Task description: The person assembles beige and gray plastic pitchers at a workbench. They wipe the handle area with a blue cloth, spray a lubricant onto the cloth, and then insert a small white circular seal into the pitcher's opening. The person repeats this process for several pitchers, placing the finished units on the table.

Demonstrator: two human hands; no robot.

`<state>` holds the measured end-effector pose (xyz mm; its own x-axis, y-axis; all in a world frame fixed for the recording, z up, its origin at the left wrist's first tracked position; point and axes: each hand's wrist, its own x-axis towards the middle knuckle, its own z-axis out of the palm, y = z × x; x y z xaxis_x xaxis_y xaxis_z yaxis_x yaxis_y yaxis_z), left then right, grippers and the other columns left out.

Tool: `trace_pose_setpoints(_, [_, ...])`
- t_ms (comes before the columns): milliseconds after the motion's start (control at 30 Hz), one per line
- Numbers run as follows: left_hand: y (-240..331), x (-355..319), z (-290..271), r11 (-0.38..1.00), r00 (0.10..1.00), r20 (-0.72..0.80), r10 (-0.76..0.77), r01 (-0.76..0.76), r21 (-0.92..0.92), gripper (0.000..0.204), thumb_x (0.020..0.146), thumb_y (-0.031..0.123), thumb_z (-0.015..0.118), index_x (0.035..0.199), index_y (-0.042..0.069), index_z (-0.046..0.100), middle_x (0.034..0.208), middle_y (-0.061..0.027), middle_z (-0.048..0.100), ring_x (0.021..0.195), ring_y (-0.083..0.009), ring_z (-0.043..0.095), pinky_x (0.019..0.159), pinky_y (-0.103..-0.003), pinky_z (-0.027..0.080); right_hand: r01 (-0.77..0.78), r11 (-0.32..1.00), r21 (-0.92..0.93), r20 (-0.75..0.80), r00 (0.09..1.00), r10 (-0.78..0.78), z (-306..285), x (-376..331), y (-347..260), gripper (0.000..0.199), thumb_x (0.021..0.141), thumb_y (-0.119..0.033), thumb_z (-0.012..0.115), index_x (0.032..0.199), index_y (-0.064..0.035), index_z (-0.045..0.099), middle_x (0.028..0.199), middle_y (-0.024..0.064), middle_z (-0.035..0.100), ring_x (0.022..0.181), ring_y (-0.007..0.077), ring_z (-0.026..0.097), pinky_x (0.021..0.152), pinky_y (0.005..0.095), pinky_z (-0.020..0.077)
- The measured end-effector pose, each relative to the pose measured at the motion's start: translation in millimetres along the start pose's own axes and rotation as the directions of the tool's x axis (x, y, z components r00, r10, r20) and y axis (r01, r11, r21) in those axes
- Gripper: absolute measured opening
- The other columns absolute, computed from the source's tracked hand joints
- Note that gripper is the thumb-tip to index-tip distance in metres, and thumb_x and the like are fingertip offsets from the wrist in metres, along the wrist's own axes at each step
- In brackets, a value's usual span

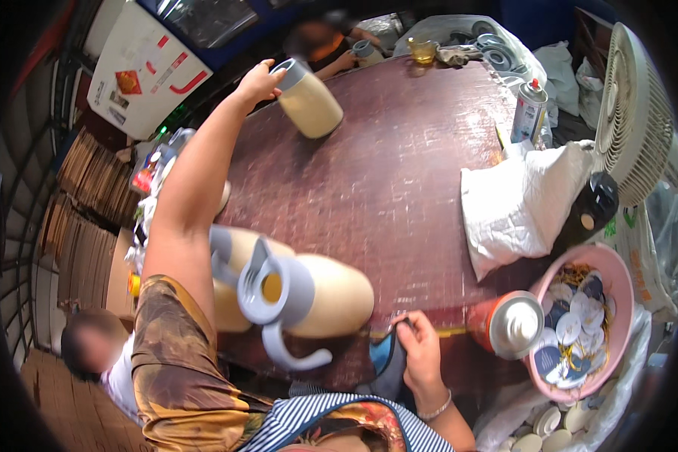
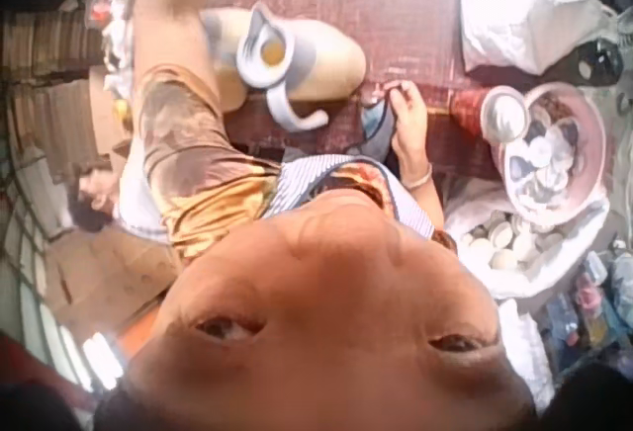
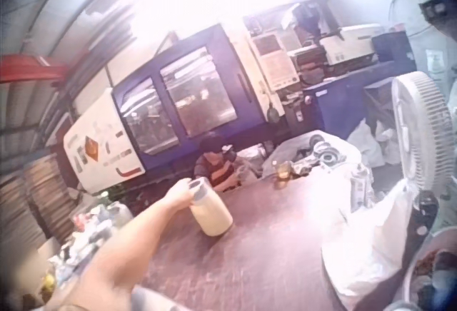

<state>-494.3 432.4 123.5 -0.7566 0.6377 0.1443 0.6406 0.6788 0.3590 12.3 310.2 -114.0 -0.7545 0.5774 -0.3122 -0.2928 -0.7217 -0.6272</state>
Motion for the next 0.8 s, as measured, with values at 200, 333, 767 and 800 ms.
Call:
trace_pose_setpoints(200, [-17, 60, 49, 0.987, 0.999, -0.015, -0.036, 0.033, -0.157, 0.084, 0.092, 0.050, 0.059, 0.156, 0.012, 0.018, 0.135, -0.0180, 0.056, 0.087, -0.0258, 0.071, 0.074, -0.037, 0.057, -0.057, 0.994, 0.090, 0.001, 0.998, 0.057, -19, 2, -5, 0.010, 0.096, -0.007, 0.059, 0.104, -0.0012, 0.058, 0.092, 0.0067, 0.065, 0.084, 0.0119, 0.062, 0.079, 0.0234, 0.0494])
trace_pose_setpoints(333, [-19, 29, 53, 0.913, 0.996, -0.069, 0.052, -0.019, 0.408, 0.054, 0.088, 0.044, 0.066, 0.133, 0.015, 0.056, 0.119, -0.0199, 0.065, 0.101, -0.0288, 0.067, 0.087, -0.039, 0.052, -0.080, 0.993, 0.085, -0.029, 0.996, 0.083, -13, 8, -9, 0.011, 0.096, -0.010, 0.058, 0.103, -0.0015, 0.057, 0.085, 0.0075, 0.065, 0.079, 0.0126, 0.063, 0.075, 0.0236, 0.0503])
trace_pose_setpoints(767, [21, -198, -43, 0.611, 0.630, 0.435, 0.643, -0.765, 0.204, 0.040, 0.077, -0.011, 0.067, 0.110, 0.011, 0.067, 0.095, -0.0089, 0.051, 0.089, -0.0257, 0.059, 0.076, -0.034, 0.051, 0.208, 0.971, 0.119, -0.093, 0.976, -0.197, 4, 9, -17, 0.008, 0.097, -0.006, 0.057, 0.104, -0.0032, 0.061, 0.094, 0.0005, 0.061, 0.085, 0.0069, 0.056, 0.077, 0.0219, 0.0461])
trace_pose_setpoints(800, [29, -212, -47, 0.608, 0.636, 0.471, 0.612, -0.758, 0.234, 0.043, 0.077, -0.015, 0.065, 0.111, 0.012, 0.066, 0.098, -0.0084, 0.051, 0.089, -0.0258, 0.059, 0.080, -0.032, 0.052, 0.222, 0.965, 0.136, -0.119, 0.971, -0.207, 7, 13, -12, 0.008, 0.097, -0.007, 0.057, 0.104, -0.0035, 0.062, 0.095, -0.0001, 0.061, 0.085, 0.0067, 0.056, 0.077, 0.0218, 0.0460])
